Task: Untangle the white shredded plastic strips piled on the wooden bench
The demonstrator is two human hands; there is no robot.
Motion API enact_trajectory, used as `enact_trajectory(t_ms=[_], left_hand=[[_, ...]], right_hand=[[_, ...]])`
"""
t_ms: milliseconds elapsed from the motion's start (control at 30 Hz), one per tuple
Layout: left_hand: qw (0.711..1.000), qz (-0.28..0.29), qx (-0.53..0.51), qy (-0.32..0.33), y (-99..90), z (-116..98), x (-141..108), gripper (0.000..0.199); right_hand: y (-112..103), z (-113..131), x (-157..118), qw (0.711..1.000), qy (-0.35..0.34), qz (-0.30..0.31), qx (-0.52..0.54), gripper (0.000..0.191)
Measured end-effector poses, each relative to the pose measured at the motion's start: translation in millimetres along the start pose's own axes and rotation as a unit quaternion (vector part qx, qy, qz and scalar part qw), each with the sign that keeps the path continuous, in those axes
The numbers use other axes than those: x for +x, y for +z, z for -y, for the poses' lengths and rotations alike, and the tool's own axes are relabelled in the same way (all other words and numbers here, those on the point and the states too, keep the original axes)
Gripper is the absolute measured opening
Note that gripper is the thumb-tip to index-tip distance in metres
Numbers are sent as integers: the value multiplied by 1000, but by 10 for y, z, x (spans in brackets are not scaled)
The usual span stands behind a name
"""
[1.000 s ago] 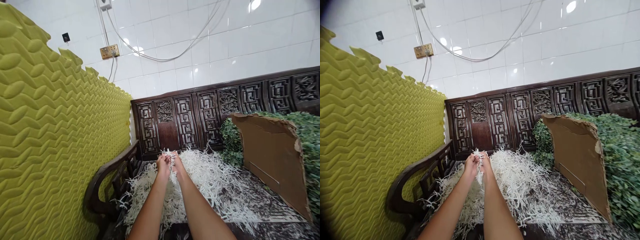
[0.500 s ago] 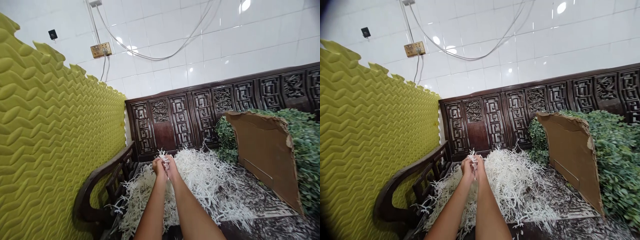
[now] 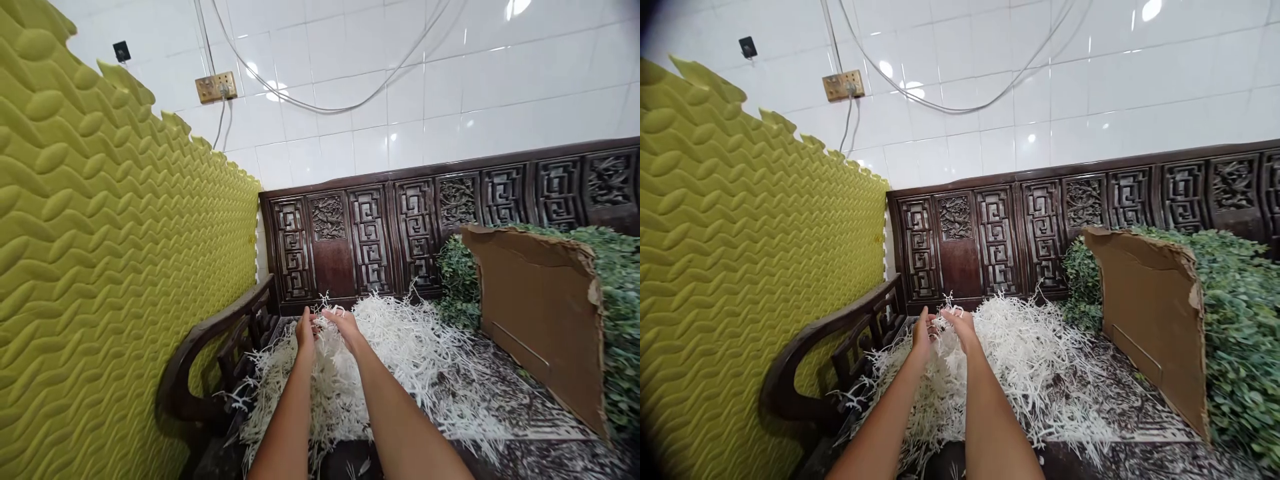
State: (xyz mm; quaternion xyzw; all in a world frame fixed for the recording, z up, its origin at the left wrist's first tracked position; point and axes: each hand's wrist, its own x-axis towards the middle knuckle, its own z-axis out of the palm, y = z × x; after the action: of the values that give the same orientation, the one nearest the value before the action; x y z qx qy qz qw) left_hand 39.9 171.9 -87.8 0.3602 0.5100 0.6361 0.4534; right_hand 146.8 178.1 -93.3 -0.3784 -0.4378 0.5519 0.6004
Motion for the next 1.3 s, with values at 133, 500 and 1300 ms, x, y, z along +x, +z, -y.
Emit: enact_trajectory(t_ms=[133,500,1300], left_hand=[[990,72,93,76,-194,26,-15,46],[967,167,169,92,-508,102,-102,28],[993,8,-58,-107,-435,39,-57,35]], right_hand=[[-89,-59,85,995,-21,-11,-99,22],[-135,-156,125,973,18,94,-208,21],[-157,127,38,995,77,40,45,22]])
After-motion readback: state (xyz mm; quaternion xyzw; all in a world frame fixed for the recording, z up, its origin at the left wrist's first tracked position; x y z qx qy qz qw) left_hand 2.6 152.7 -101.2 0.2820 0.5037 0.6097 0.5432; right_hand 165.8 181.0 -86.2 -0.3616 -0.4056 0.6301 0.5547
